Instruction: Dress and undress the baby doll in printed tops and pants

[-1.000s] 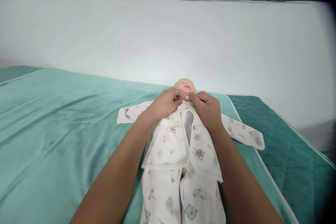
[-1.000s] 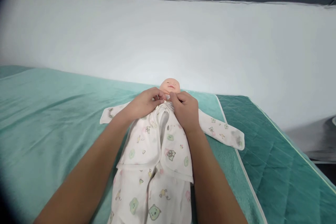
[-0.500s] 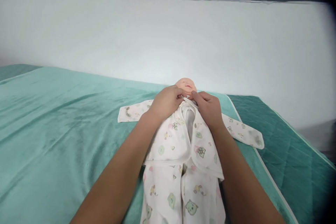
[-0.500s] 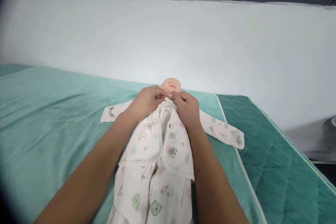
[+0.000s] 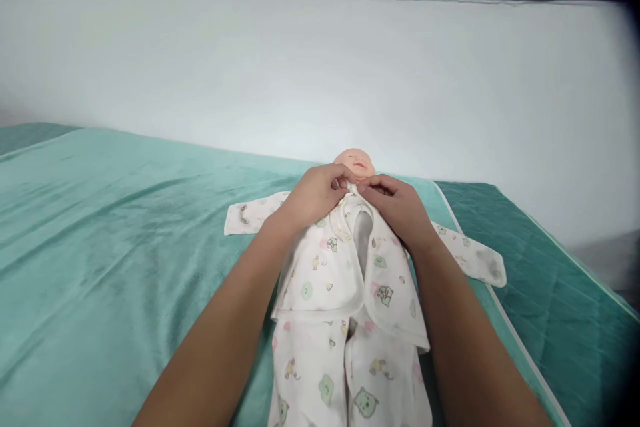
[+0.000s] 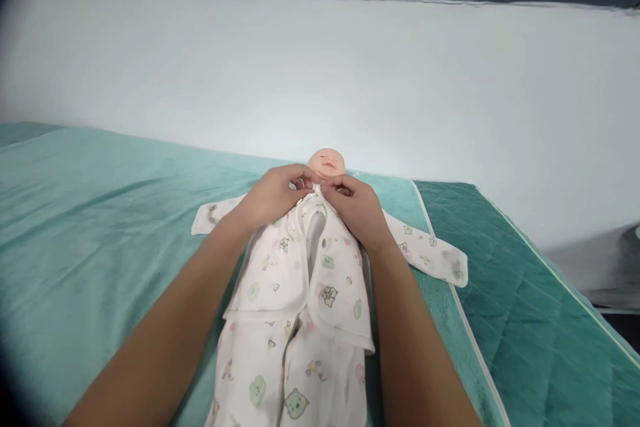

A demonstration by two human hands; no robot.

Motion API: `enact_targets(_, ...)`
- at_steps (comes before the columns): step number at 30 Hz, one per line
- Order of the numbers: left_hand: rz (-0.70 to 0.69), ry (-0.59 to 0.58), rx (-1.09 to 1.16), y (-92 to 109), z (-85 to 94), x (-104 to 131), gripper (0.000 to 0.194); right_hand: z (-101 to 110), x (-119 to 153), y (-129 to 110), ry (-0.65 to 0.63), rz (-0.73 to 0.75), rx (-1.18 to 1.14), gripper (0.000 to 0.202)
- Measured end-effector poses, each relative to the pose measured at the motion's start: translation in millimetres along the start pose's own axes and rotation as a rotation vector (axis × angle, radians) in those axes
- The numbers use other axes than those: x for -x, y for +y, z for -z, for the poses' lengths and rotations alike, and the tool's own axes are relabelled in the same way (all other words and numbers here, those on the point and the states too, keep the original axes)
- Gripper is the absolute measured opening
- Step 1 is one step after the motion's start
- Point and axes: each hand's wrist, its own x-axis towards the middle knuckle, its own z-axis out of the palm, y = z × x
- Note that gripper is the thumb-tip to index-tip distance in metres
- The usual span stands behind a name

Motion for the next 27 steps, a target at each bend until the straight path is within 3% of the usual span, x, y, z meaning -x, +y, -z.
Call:
enact_targets(4,0.122,-0.012,0.057,3.9,4.6,2.7,0.017,-0.4,3.9,-13.9,-0.037,-0.004,0.147,0.027)
enact_targets(8,0.224,-0.025,0.063,8.6,4.5,2.6,0.017,-7.2,7.9,-26.4,0.036,0.029,0.409,0.026)
enact_targets(11,0.226,-0.014,0.054,10.3,1.8,0.8,0.013,-11.9,8.4,-28.9,0.071,0.030,0.436,0.017)
enact_targets(15,0.201,0.013,0.112,8.9,-4.3,-1.1,0.013,-10.3,5.7,-25.7,0.121,-0.084,0.278,0.018)
enact_targets(22,0.197,0.153,0.265,7.9,-12.4,-2.0,0.012,-5.3,3.8,-14.2,0.113,-0.222,-0.243,0.024)
enact_targets(27,0.226,0.138,0.314,5.5,-12.6,-3.5,0.015,-7.2,5.0,-15.1,0.112,-0.188,-0.276,0.026)
